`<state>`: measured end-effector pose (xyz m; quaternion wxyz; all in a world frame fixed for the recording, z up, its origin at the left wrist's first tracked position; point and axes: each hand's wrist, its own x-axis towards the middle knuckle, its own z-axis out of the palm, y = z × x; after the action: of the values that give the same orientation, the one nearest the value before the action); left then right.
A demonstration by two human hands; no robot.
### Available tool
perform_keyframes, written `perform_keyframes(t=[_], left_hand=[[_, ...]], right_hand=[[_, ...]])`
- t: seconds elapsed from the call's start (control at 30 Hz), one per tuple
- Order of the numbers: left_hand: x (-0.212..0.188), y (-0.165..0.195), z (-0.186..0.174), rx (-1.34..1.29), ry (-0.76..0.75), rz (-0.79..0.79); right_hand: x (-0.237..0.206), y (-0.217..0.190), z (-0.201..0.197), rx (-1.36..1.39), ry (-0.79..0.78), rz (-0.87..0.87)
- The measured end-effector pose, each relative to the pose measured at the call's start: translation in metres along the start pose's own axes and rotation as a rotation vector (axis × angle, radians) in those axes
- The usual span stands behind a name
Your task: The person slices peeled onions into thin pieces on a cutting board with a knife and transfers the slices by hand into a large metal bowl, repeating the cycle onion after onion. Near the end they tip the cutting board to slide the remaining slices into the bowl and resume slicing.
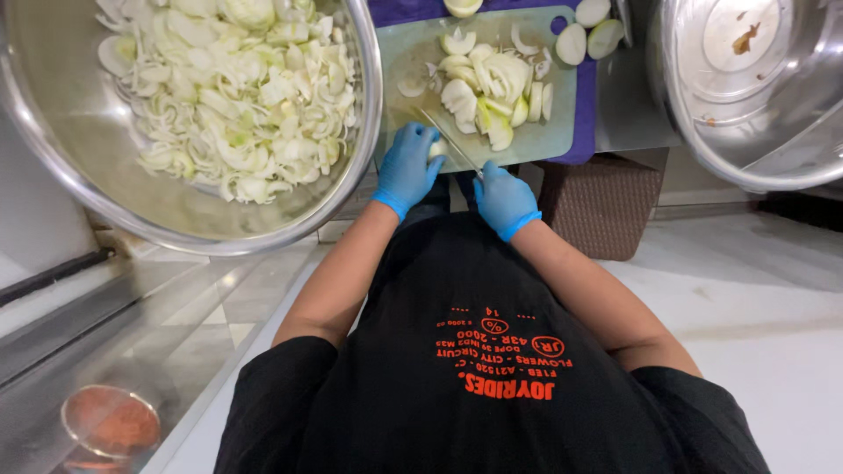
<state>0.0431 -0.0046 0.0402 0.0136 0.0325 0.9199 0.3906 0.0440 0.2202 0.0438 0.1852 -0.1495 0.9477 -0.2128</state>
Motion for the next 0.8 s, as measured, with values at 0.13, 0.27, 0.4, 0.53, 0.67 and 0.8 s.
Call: perform_keyframes(t=[0.13,0.27,0.4,0.53,0.67,0.8], left_hand=[[0.004,0.004,-0.003,-0.015,0.000,0.065],[0.002,0.000,0.001,-0.035,0.004,0.090],[-0.004,-0.007,0.011,-0.054,0.022,0.083],[-0.001,-0.014,0.016,-0.103,0.079,0.107],[0.001,-0.018,0.021,-0.063,0.071,0.081],[-0.008,-0.019,0.026,-0.066,0.057,0.078]], right_hand=[[0.005,-0.013,-0.007,-0.011,-0.020,0.020],[0.006,-0.015,-0.002,-0.017,-0.064,0.073],[0.005,-0.006,0.013,-0.012,-0.023,0.096],[0.009,0.002,0.021,-0.047,-0.011,0.114],[0.012,0.003,0.022,-0.062,-0.016,0.070],[0.010,0.003,0.023,-0.065,-0.012,0.144]])
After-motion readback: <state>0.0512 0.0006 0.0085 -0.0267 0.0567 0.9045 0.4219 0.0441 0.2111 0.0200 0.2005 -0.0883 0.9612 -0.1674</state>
